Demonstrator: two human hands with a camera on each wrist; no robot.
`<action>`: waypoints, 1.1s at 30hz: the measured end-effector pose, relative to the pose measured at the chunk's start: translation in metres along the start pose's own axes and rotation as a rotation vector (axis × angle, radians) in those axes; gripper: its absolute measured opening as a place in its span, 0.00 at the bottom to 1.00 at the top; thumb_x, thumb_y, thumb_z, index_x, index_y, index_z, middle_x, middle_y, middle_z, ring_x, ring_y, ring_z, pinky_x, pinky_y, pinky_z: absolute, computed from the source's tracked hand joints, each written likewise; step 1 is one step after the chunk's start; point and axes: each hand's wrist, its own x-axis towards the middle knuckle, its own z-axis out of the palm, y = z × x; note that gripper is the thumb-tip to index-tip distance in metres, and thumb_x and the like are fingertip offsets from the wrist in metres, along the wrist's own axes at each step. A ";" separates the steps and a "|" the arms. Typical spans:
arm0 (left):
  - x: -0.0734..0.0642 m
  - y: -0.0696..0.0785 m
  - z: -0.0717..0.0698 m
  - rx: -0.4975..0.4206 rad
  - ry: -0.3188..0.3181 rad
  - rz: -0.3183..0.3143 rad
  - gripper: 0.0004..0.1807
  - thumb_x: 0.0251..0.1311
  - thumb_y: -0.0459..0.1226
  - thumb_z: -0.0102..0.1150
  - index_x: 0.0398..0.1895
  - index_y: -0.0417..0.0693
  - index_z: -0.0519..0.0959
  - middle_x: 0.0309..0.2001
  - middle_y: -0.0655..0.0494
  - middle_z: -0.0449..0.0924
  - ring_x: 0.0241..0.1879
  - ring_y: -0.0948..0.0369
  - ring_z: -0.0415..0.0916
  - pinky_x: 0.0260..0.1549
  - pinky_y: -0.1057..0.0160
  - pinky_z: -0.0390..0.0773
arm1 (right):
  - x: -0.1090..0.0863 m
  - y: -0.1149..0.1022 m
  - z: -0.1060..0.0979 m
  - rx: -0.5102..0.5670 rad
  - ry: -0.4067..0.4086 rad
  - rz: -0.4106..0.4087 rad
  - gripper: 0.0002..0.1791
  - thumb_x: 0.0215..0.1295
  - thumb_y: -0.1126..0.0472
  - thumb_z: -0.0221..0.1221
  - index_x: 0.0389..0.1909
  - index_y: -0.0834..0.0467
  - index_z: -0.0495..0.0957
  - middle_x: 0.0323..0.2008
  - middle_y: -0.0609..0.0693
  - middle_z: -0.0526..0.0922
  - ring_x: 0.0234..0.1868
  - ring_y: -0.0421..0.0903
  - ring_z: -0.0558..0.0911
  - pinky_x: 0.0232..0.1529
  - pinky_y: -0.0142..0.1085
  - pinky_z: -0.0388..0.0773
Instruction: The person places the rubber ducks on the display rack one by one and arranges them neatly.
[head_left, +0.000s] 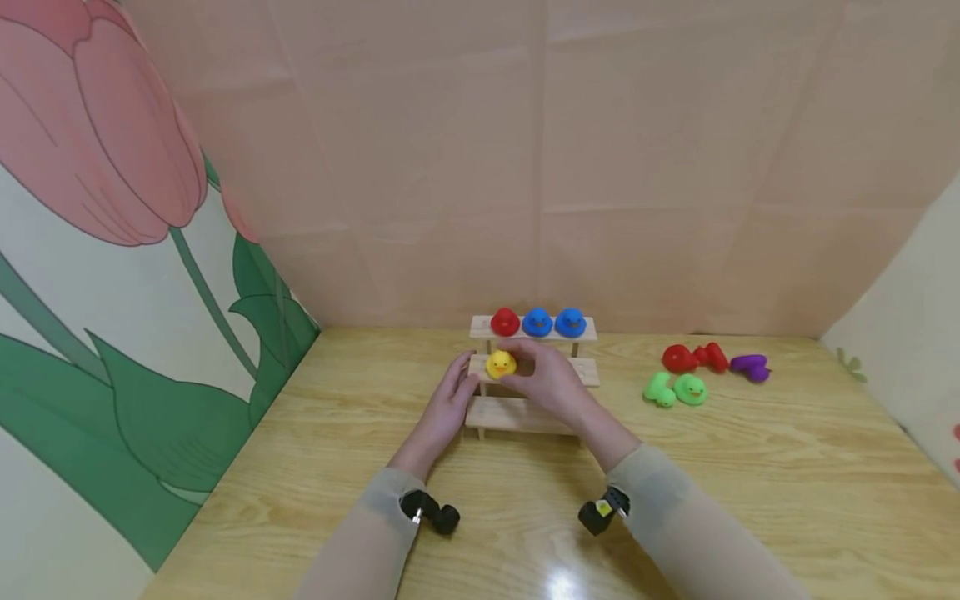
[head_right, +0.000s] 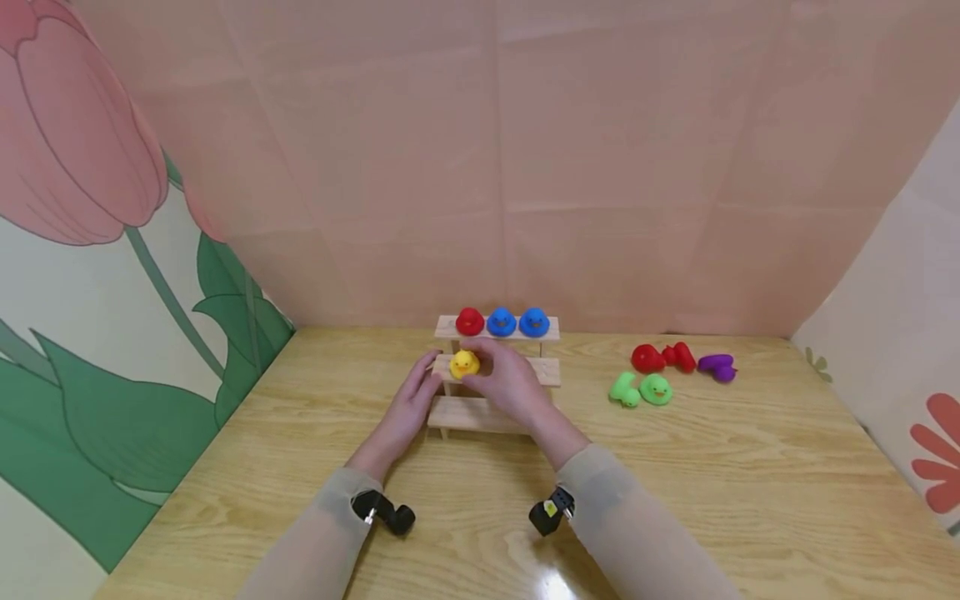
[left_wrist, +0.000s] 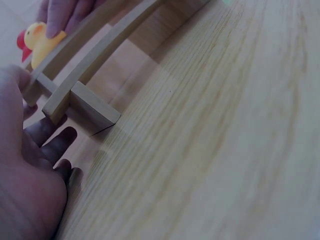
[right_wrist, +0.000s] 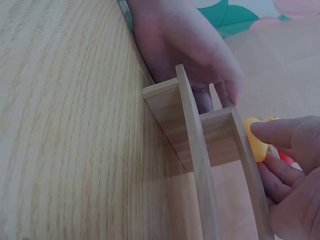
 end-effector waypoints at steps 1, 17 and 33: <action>0.000 0.000 0.000 -0.001 -0.001 0.002 0.31 0.90 0.51 0.46 0.89 0.61 0.59 0.84 0.45 0.64 0.82 0.48 0.61 0.82 0.44 0.60 | 0.000 0.000 0.000 -0.001 0.003 0.000 0.30 0.71 0.65 0.75 0.73 0.54 0.81 0.72 0.53 0.81 0.72 0.57 0.79 0.76 0.54 0.74; -0.001 -0.002 0.001 -0.013 -0.014 -0.015 0.31 0.90 0.50 0.44 0.90 0.63 0.56 0.84 0.47 0.64 0.82 0.50 0.62 0.81 0.45 0.60 | -0.009 0.002 -0.009 0.020 -0.004 0.027 0.31 0.72 0.60 0.75 0.74 0.53 0.80 0.71 0.51 0.82 0.72 0.57 0.79 0.75 0.57 0.74; 0.000 -0.001 0.000 0.032 0.012 -0.038 0.32 0.88 0.57 0.45 0.89 0.69 0.58 0.86 0.50 0.61 0.84 0.51 0.59 0.82 0.46 0.58 | -0.043 0.012 -0.049 0.058 0.074 0.065 0.28 0.76 0.56 0.72 0.73 0.52 0.80 0.70 0.53 0.82 0.71 0.57 0.80 0.72 0.57 0.77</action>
